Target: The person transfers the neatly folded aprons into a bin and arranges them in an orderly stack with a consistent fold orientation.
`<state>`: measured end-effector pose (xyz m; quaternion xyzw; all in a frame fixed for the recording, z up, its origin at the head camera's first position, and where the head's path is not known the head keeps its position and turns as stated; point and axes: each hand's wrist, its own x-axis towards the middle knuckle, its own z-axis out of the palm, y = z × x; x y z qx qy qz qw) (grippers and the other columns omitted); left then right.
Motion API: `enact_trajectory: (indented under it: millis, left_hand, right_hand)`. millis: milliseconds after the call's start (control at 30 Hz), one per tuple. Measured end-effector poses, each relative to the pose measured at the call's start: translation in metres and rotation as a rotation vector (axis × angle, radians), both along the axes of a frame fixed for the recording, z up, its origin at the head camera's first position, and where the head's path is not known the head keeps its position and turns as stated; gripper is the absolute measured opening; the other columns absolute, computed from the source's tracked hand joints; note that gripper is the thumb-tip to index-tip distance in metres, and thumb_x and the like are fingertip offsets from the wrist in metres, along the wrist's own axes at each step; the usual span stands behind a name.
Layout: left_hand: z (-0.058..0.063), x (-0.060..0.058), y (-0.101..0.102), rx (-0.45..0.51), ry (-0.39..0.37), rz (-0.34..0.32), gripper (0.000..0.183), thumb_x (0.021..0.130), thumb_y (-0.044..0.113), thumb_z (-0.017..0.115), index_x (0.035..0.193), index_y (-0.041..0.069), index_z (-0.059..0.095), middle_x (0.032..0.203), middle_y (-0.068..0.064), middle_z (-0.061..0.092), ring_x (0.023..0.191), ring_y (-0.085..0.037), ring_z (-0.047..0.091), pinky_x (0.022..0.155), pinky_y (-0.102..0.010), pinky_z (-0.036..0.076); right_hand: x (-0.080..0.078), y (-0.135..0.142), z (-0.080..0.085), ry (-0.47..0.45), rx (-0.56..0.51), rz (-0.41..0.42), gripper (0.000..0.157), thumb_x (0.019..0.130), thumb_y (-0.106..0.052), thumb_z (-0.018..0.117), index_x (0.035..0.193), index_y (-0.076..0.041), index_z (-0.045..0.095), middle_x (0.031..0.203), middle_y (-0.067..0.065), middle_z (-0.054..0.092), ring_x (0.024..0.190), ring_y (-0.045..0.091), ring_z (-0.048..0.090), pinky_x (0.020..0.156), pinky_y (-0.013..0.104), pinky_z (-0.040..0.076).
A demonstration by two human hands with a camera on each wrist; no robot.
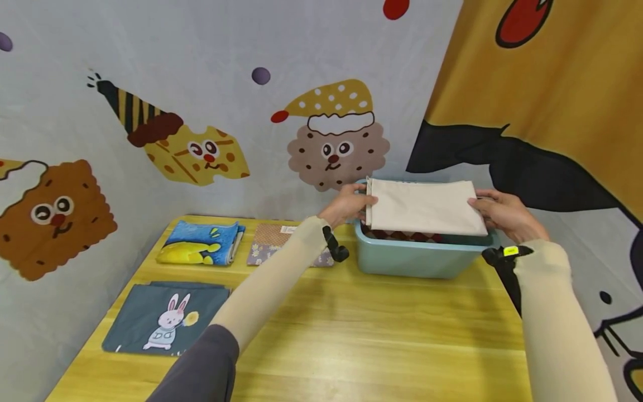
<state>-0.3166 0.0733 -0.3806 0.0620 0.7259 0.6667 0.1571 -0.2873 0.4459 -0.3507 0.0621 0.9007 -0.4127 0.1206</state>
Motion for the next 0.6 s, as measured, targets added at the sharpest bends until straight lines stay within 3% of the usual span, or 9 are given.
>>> enact_trajectory:
  millis: [100,200,267,333,400,600]
  left_hand:
    - [0.003,0.003,-0.003,-0.127,0.119,-0.004,0.054,0.101,0.017,0.065,0.151,0.006,0.046,0.098,-0.011,0.070,0.069,-0.023,0.067,0.070,-0.038,0.060]
    - [0.008,0.006,-0.007,-0.288,0.282,0.019,0.054,0.103,0.021,0.063,0.153,0.010,0.044,0.118,-0.014,0.068,0.094,-0.024,0.068,0.074,-0.033,0.056]
    - [0.010,0.007,-0.011,-0.348,0.356,0.025,0.056,0.104,0.024,0.062,0.154,0.013,0.042,0.135,-0.015,0.063,0.115,-0.026,0.064,0.083,-0.034,0.056]
    - [0.012,0.008,-0.015,-0.366,0.396,0.013,0.057,0.104,0.029,0.062,0.155,0.015,0.042,0.150,-0.011,0.053,0.135,-0.026,0.055,0.097,-0.038,0.055]
    - [0.012,0.008,-0.020,-0.378,0.428,-0.015,0.058,0.104,0.033,0.061,0.156,0.016,0.041,0.155,-0.009,0.050,0.141,-0.026,0.050,0.106,-0.042,0.052]
    - [0.006,0.008,-0.032,-0.465,0.570,-0.089,0.063,0.104,0.047,0.056,0.158,0.020,0.036,0.161,-0.001,0.042,0.149,-0.022,0.039,0.119,-0.044,0.040]
  right_hand:
    - [0.001,-0.001,-0.001,0.042,0.052,0.000,0.092,0.098,-0.066,0.050,0.160,-0.003,0.026,0.124,-0.006,0.058,0.096,0.002,0.060,0.083,0.029,0.059]
    - [0.006,-0.004,-0.001,0.089,0.093,-0.007,0.092,0.098,-0.068,0.046,0.158,-0.001,0.029,0.144,0.015,0.048,0.107,0.013,0.062,0.097,0.042,0.056]
    - [0.009,-0.006,0.000,0.107,0.114,-0.015,0.096,0.097,-0.072,0.044,0.159,0.000,0.027,0.153,0.024,0.039,0.120,0.029,0.058,0.107,0.056,0.048]
    - [0.012,-0.009,0.002,0.104,0.125,-0.018,0.100,0.095,-0.075,0.042,0.160,-0.001,0.024,0.158,0.029,0.032,0.132,0.045,0.046,0.109,0.068,0.038]
    - [0.014,-0.012,0.003,0.104,0.145,-0.009,0.103,0.094,-0.078,0.041,0.162,-0.002,0.022,0.161,0.032,0.028,0.139,0.052,0.037,0.111,0.072,0.032]
    - [0.021,-0.023,0.006,0.106,0.226,0.030,0.105,0.094,-0.078,0.041,0.165,-0.007,0.011,0.166,0.034,0.016,0.147,0.058,0.022,0.110,0.078,0.026]
